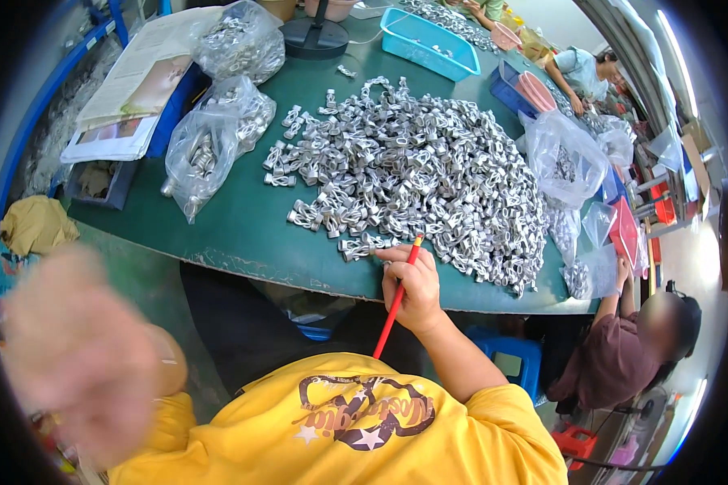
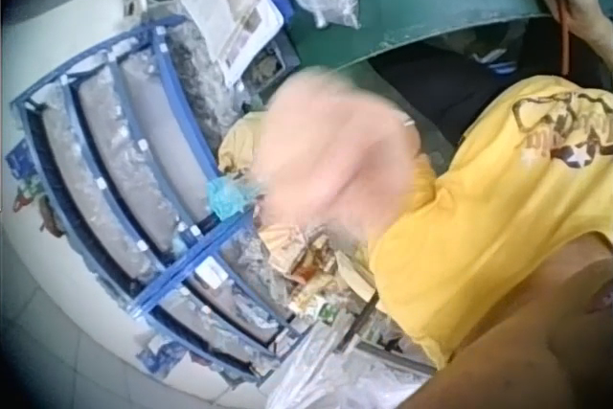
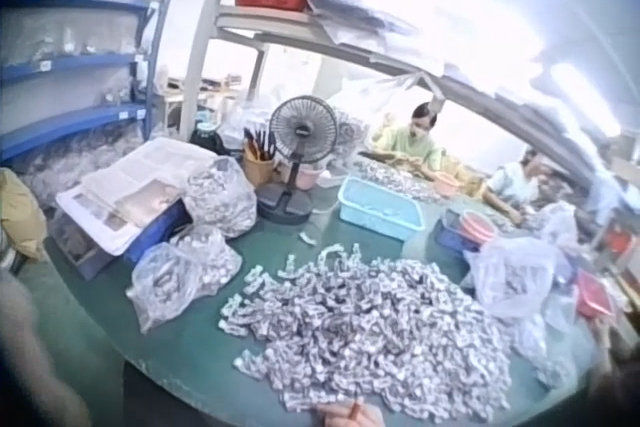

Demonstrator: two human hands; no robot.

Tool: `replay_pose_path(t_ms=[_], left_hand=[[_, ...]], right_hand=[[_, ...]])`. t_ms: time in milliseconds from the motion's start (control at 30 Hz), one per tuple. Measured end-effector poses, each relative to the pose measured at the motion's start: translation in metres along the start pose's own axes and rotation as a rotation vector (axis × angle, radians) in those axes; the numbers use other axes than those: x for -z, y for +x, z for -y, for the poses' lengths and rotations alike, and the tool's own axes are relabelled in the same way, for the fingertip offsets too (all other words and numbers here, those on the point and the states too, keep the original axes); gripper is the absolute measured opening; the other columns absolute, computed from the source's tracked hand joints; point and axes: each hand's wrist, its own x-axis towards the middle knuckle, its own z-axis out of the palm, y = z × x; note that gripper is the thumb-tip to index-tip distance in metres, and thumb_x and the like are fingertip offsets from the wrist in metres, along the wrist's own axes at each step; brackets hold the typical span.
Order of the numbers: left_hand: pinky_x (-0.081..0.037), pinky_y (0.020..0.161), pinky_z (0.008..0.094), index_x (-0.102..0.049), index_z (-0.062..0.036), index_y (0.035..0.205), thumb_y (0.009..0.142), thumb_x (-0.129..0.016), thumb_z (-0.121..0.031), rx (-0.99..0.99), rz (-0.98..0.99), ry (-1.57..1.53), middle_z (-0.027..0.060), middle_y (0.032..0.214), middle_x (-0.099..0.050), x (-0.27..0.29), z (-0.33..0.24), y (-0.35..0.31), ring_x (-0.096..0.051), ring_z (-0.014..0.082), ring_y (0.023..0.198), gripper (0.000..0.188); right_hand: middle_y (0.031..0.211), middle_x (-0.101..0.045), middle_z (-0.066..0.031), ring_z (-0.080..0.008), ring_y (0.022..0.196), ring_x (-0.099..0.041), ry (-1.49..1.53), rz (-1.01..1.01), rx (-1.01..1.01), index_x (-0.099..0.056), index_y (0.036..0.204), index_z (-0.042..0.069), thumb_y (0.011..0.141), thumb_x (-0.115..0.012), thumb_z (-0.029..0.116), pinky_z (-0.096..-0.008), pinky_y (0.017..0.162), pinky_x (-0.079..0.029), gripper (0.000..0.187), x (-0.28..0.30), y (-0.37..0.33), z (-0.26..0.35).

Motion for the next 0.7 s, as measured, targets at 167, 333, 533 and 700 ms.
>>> replay_pose_path(t_ms=[167, 333, 533, 700], left_hand=[[-0.039, 0.068, 0.0338, -0.059, -0.0071, 0.087, 0.066, -0.070, -0.021, 0.242, 1.097, 0.122, 0.0042, 0.078, -0.055, -0.065, 0.015, -0.027, -0.053, 0.0210, 0.069, 0.027], [-0.037, 0.066, 0.0363, -0.054, -0.0058, 0.085, 0.070, -0.066, -0.015, 0.393, 1.045, 0.328, 0.0076, 0.080, -0.049, -0.094, 0.051, -0.074, -0.051, 0.0250, 0.075, 0.021], [-0.041, 0.067, 0.0353, -0.056, -0.0033, 0.088, 0.067, -0.067, -0.005, 0.525, 0.784, 0.306, 0.0094, 0.084, -0.051, -0.107, 0.082, -0.127, -0.053, 0.0279, 0.077, 0.024], [-0.043, 0.069, 0.0337, -0.059, -0.0030, 0.088, 0.066, -0.070, -0.008, 0.622, 0.696, 0.258, 0.0099, 0.085, -0.053, -0.102, 0.077, -0.128, -0.053, 0.0271, 0.076, 0.025]], right_hand=[[0.091, -0.063, -0.0101, -0.0286, 0.079, -0.057, -0.018, 0.048, -0.031, -0.050, 0.077, 0.003, 0.059, -0.058, -0.007, -0.0365, 0.071, -0.043, 0.023, 0.005, -0.004, -0.002], [0.092, -0.062, -0.0124, -0.0299, 0.079, -0.057, -0.040, 0.013, -0.049, -0.050, 0.078, 0.004, 0.061, -0.058, -0.007, -0.0374, 0.072, -0.043, 0.022, 0.003, -0.002, -0.001], [0.087, -0.062, -0.0145, -0.0260, 0.074, -0.059, 0.175, -0.104, -0.272, -0.050, 0.079, 0.003, 0.067, -0.054, -0.012, -0.0323, 0.068, -0.047, 0.019, 0.004, -0.011, -0.010], [0.087, -0.063, -0.0150, -0.0226, 0.074, -0.060, 0.236, -0.182, -0.378, -0.048, 0.080, 0.002, 0.071, -0.056, -0.012, -0.0297, 0.069, -0.047, 0.018, 0.008, -0.013, -0.011]])
